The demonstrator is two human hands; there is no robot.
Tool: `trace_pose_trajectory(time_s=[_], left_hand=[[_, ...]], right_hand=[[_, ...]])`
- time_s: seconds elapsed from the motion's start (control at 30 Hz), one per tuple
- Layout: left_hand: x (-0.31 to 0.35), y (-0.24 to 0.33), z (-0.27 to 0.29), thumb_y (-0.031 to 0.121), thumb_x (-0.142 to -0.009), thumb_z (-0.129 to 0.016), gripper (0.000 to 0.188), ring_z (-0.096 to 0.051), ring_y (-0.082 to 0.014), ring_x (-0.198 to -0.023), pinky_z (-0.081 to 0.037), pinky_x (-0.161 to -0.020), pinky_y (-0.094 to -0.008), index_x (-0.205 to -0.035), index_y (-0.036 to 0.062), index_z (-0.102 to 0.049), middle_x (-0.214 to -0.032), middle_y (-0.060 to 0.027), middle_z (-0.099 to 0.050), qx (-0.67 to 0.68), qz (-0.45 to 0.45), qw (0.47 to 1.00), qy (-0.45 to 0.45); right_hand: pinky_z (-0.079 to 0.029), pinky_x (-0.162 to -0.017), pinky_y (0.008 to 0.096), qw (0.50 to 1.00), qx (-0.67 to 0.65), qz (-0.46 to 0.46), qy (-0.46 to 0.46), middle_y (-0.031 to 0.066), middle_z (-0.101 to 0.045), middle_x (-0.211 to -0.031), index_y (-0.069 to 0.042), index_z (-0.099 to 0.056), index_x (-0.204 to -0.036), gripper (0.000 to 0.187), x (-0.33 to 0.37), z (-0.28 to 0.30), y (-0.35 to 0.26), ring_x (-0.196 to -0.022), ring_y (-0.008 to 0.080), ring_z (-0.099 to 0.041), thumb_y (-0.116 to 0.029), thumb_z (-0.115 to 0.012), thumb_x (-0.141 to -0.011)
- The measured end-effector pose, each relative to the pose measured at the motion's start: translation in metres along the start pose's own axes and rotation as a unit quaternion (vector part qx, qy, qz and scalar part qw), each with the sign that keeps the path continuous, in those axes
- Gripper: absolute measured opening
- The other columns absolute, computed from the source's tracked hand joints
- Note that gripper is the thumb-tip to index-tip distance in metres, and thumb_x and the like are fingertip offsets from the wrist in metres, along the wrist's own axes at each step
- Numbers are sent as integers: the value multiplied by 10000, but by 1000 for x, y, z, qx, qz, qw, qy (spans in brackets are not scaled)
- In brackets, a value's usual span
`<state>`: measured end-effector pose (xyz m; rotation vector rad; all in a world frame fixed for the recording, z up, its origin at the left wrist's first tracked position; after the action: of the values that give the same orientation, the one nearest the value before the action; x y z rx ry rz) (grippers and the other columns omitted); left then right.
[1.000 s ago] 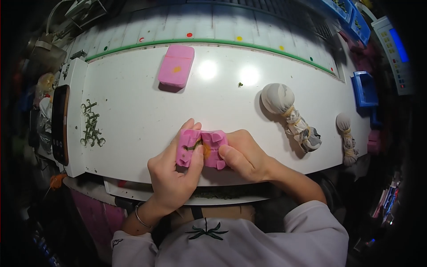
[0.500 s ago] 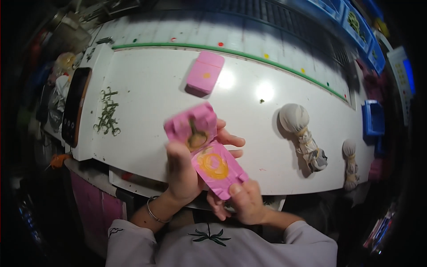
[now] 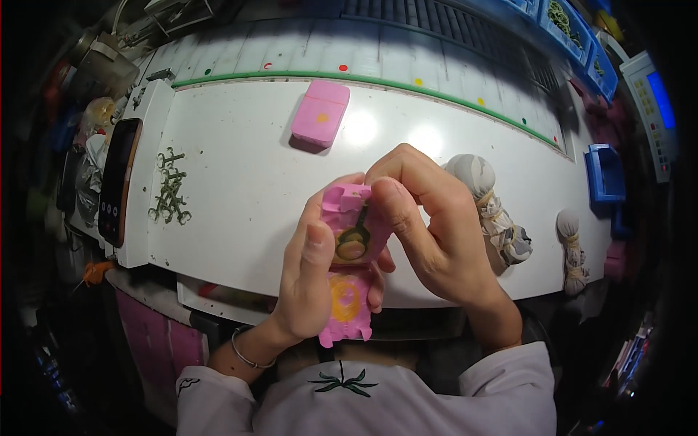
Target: The person repeatedly opens pink rectangular molds, removes small green decorative pieces, and places them into blue bins. They also use a white cloth to wipe the molds and handle the pieces by hand.
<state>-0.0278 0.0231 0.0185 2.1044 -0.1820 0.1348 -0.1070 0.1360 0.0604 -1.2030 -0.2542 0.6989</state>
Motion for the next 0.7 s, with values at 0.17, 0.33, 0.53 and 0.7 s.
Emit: trace_pose_trajectory(time_s=[0.17,0.33,0.53,0.7], left_hand=[[-3,3,6,639,-859,-433,920,-541,-133,-554,-457,-497,-237,-1443,25,-78,-873,-137,-582,-71,-140,987,-19],[-7,6,7,799,-687,-454,1097,-600,-176,-743,-525,-639,-282,-1385,2,-169,-1111,-171,-515,-177,-137,974,21],[-10,7,11,727,-758,-489,895,-544,-139,-824,-478,-645,-239,-1257,4,-316,-1043,-103,-482,-142,-73,986,-42],[-16,3,20,687,-818,-433,842,-543,-138,-914,-460,-796,-271,-1273,-17,-342,-1027,-90,-526,-198,-160,967,18]], right_hand=[[-378,-756,240,994,-96,45,-29,78,-554,-912,4,-555,-842,294,-3,-5,11,-795,99,-479,-201,-399,-984],[-410,-816,308,939,-317,-101,-84,98,-590,-896,50,-571,-872,398,-3,-17,17,-832,149,-521,-244,-332,-993],[-447,-791,279,958,-271,-93,11,107,-586,-929,55,-597,-936,358,2,-20,36,-885,158,-554,-207,-360,-989],[-479,-749,287,989,-74,13,128,132,-605,-936,21,-611,-1076,212,21,-4,4,-860,209,-602,-22,-506,-898]])
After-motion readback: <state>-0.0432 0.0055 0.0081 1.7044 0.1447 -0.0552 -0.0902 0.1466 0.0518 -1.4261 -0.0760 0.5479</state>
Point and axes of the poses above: each hand's wrist, its own x-axis away from the middle knuckle, its own z-axis out of the back of the hand, y = z × x, the point moved 3 cm from there along -x, towards the middle knuckle
